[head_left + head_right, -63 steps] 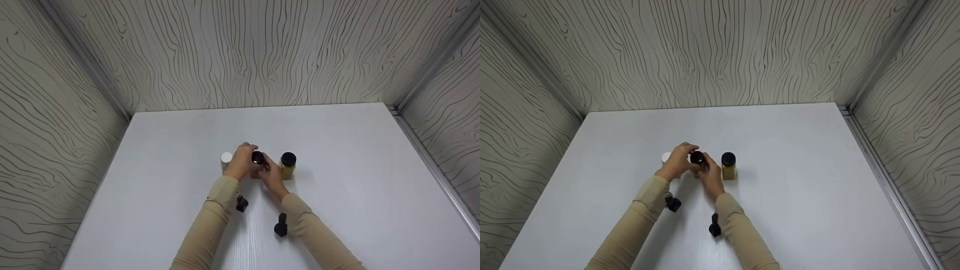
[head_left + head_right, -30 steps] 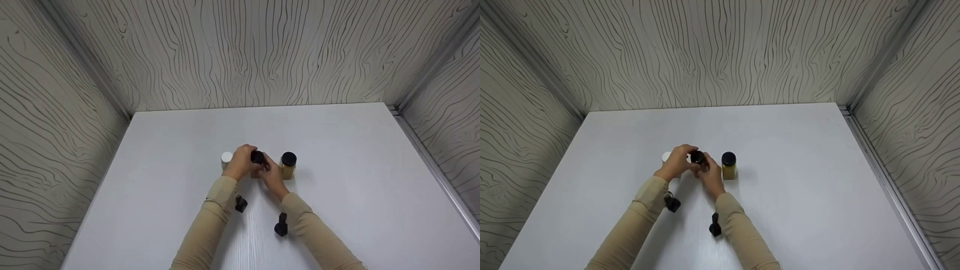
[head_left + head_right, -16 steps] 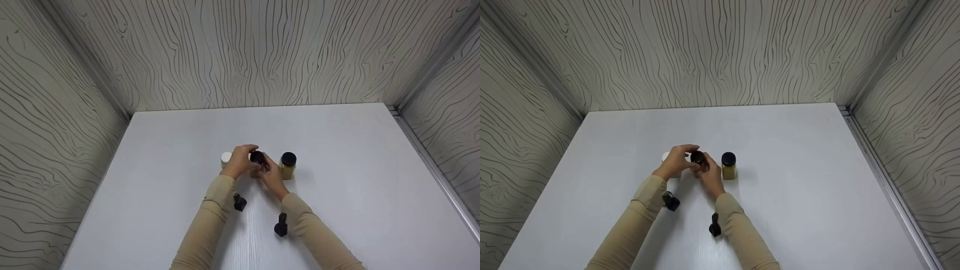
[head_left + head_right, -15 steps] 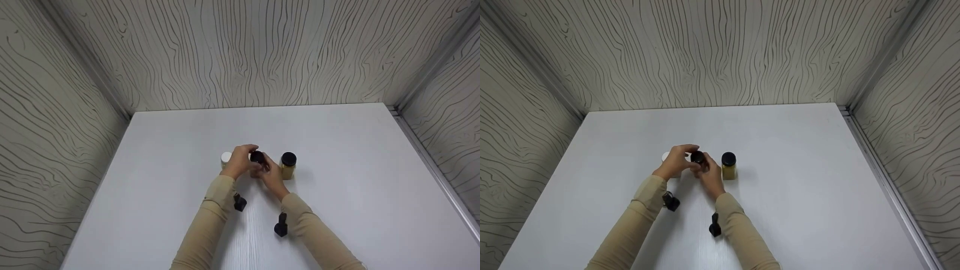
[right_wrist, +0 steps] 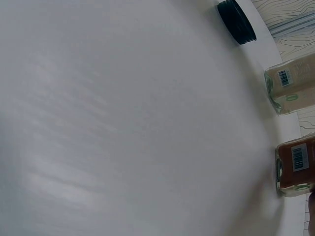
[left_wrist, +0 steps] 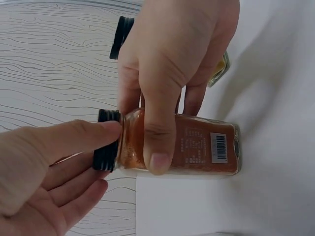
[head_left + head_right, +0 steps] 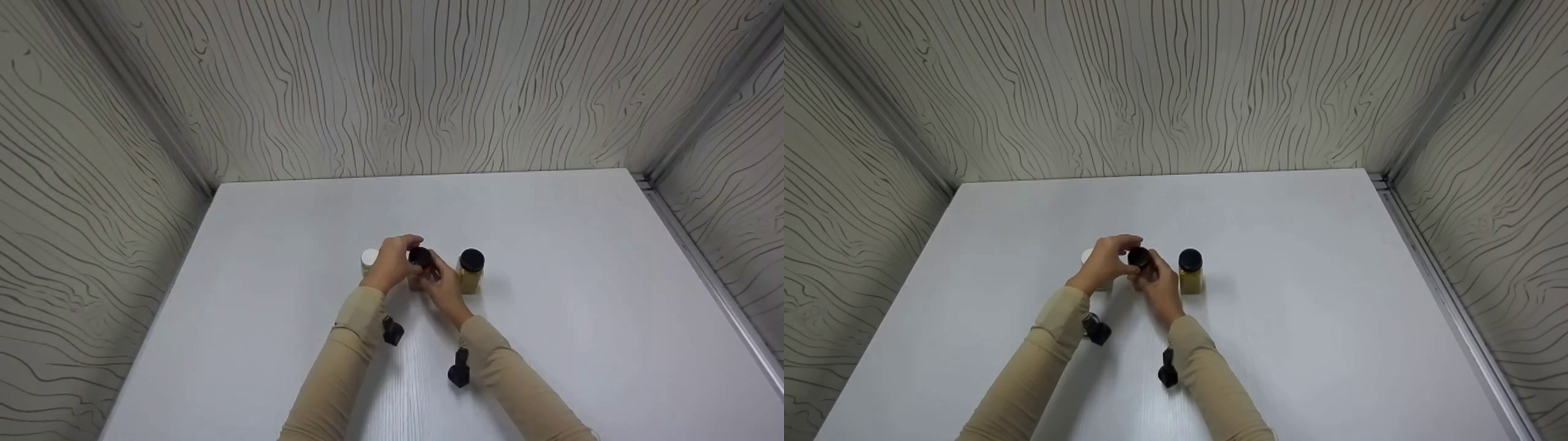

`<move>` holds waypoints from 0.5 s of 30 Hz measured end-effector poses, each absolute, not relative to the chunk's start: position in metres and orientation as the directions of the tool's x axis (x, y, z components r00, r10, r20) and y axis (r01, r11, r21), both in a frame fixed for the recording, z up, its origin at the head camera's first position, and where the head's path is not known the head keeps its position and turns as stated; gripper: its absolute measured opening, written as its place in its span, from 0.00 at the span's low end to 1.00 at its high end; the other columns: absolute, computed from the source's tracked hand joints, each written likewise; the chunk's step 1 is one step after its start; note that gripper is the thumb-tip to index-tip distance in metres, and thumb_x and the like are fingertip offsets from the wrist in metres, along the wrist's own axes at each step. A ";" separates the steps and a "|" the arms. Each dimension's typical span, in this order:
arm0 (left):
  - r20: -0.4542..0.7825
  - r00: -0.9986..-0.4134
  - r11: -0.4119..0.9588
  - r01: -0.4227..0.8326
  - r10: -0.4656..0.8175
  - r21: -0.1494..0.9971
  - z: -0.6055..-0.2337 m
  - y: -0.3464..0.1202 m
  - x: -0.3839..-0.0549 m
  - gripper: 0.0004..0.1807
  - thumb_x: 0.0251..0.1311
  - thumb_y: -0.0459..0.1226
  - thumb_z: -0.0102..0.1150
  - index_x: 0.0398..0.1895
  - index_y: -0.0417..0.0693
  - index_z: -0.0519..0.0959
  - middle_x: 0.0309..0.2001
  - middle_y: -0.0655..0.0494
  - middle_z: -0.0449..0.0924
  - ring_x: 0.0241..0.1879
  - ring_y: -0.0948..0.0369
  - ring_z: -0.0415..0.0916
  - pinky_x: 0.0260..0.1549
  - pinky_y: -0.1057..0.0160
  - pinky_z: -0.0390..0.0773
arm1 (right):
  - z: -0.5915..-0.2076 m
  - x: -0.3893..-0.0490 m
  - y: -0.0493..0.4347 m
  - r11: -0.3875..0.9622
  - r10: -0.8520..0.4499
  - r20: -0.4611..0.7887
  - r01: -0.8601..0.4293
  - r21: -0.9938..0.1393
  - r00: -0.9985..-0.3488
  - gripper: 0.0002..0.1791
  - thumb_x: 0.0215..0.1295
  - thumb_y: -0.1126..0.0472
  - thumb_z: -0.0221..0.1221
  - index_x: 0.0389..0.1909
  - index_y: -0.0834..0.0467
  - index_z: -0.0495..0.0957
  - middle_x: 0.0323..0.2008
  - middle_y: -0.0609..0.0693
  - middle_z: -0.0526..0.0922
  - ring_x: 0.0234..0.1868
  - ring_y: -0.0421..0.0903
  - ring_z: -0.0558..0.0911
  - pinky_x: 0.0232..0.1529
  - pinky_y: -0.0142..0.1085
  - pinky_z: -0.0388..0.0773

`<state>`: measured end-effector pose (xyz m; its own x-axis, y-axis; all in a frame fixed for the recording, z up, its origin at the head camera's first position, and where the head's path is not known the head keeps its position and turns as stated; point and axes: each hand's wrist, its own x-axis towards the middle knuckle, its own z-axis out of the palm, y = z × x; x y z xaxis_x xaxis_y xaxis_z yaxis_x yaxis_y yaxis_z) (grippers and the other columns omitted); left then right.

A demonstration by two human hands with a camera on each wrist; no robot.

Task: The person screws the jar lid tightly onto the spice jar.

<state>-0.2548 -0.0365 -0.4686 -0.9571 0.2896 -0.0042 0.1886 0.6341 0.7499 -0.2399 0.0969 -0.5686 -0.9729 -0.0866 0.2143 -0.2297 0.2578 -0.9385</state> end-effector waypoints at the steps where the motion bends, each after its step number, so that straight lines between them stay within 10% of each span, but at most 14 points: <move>1: -0.008 -0.957 0.640 0.187 0.289 0.746 -0.469 -0.036 -0.255 0.30 0.48 0.22 0.67 0.58 0.34 0.75 0.56 0.38 0.80 0.59 0.48 0.77 0.63 0.55 0.77 | -0.569 -0.241 0.097 0.255 -0.088 0.218 -0.233 -0.938 -0.972 0.34 0.56 0.76 0.57 0.65 0.77 0.61 0.64 0.73 0.68 0.63 0.65 0.72 0.64 0.54 0.73; 15: 0.039 -0.957 0.670 0.230 0.287 0.706 -0.473 -0.038 -0.254 0.30 0.47 0.26 0.70 0.57 0.35 0.75 0.51 0.40 0.83 0.55 0.50 0.80 0.59 0.57 0.79 | -0.567 -0.241 0.096 0.269 -0.079 0.182 -0.197 -0.943 -0.980 0.36 0.55 0.77 0.57 0.66 0.78 0.58 0.65 0.75 0.65 0.65 0.67 0.70 0.64 0.51 0.74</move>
